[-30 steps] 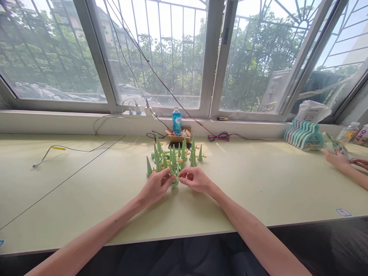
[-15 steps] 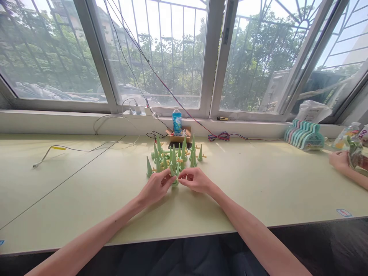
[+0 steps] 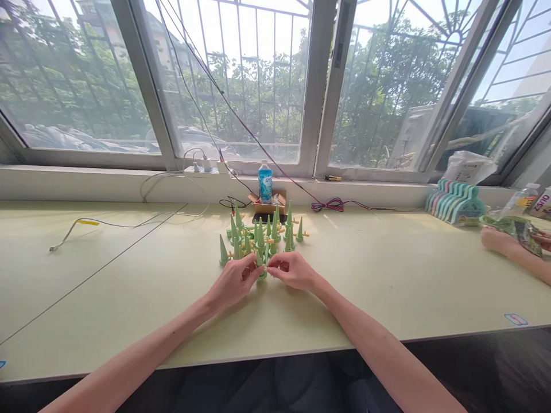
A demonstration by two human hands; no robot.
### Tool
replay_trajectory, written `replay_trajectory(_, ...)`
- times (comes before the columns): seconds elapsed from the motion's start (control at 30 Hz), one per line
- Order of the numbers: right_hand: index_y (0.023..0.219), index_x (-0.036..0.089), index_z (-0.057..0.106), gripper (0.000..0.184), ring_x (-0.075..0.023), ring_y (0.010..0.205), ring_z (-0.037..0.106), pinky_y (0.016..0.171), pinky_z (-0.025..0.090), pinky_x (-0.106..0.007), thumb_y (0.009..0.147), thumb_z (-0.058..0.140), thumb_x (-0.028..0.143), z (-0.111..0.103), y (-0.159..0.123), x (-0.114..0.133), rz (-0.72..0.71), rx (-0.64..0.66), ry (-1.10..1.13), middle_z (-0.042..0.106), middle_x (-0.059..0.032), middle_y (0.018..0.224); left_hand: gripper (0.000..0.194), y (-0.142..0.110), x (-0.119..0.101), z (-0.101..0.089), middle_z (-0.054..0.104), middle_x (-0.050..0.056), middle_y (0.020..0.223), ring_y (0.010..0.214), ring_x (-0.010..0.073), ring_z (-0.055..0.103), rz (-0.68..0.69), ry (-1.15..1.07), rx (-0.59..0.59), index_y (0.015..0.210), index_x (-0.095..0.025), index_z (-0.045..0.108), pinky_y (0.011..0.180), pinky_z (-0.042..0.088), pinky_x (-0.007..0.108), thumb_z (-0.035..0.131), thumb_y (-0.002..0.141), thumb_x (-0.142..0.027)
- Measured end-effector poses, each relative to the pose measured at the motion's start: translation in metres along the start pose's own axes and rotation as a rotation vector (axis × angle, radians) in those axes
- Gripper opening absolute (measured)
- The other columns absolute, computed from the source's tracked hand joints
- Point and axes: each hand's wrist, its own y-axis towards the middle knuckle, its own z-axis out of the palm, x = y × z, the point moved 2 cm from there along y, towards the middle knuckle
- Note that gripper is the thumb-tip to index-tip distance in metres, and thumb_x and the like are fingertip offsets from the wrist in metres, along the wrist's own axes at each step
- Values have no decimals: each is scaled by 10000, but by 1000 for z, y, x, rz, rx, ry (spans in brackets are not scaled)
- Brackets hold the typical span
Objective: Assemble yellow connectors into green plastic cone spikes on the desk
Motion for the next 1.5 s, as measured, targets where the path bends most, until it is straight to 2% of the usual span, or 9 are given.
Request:
replay_trajectory(0.17, 860, 150, 680, 246, -126, 616, 528, 567, 423, -251, 883, 613, 386, 1, 0, -1, 9, -5, 37, 622, -24, 713, 229, -1, -1, -1, 485, -56, 574, 505, 96, 338, 0, -6, 6, 732, -201, 418, 521, 279, 231, 484, 931, -294)
replay_trajectory(0.4, 840, 153, 672, 236, -141, 643, 585, 605, 458, -258, 897, 588, 366, 2, 1, -2, 18, -21, 35, 640, -30, 703, 186, -2, 0, 0, 584, -49, 621, 488, 89, 385, -16, -20, 27, 802, -200, 484, 517, 296, 218, 500, 932, -331)
replay_trajectory(0.7, 806, 154, 657, 245, -125, 593, 545, 572, 435, -246, 909, 568, 358, 1, 2, -3, 11, -41, 0, 629, -20, 667, 135, -3, -1, 1, 670, -11, 721, 437, 69, 389, 0, -13, 62, 929, -187, 569, 522, 352, 218, 510, 909, -307)
replay_trajectory(1.03, 805, 165, 645, 293, -130, 586, 563, 572, 434, -248, 931, 541, 409, 1, 3, -7, 13, -69, 0, 598, -8, 641, 160, -4, -2, -1, 677, -7, 754, 420, 60, 384, 43, -58, 106, 967, -195, 583, 489, 354, 201, 498, 833, -171)
replay_trajectory(1.23, 829, 165, 647, 291, -138, 609, 579, 585, 449, -256, 930, 549, 420, -1, 2, -2, 16, -120, 26, 615, -16, 667, 209, -1, -2, -2, 684, 14, 746, 511, 107, 511, -4, -100, 46, 974, -198, 594, 568, 413, 224, 396, 963, -263)
replay_trajectory(1.4, 853, 167, 657, 299, -142, 638, 594, 604, 477, -262, 915, 576, 448, -2, 1, 2, 3, -145, 65, 629, -21, 701, 216, 0, -1, -2, 662, 0, 740, 423, 89, 460, -84, -153, 36, 1022, -197, 550, 506, 403, 227, 422, 971, -363)
replay_trajectory(1.5, 857, 163, 655, 307, -140, 624, 586, 588, 482, -261, 907, 588, 459, -3, 1, 1, -10, -153, 78, 624, -23, 696, 244, 0, -3, -3, 655, -7, 748, 409, 96, 496, -138, -215, 46, 1068, -202, 515, 481, 414, 228, 437, 963, -408)
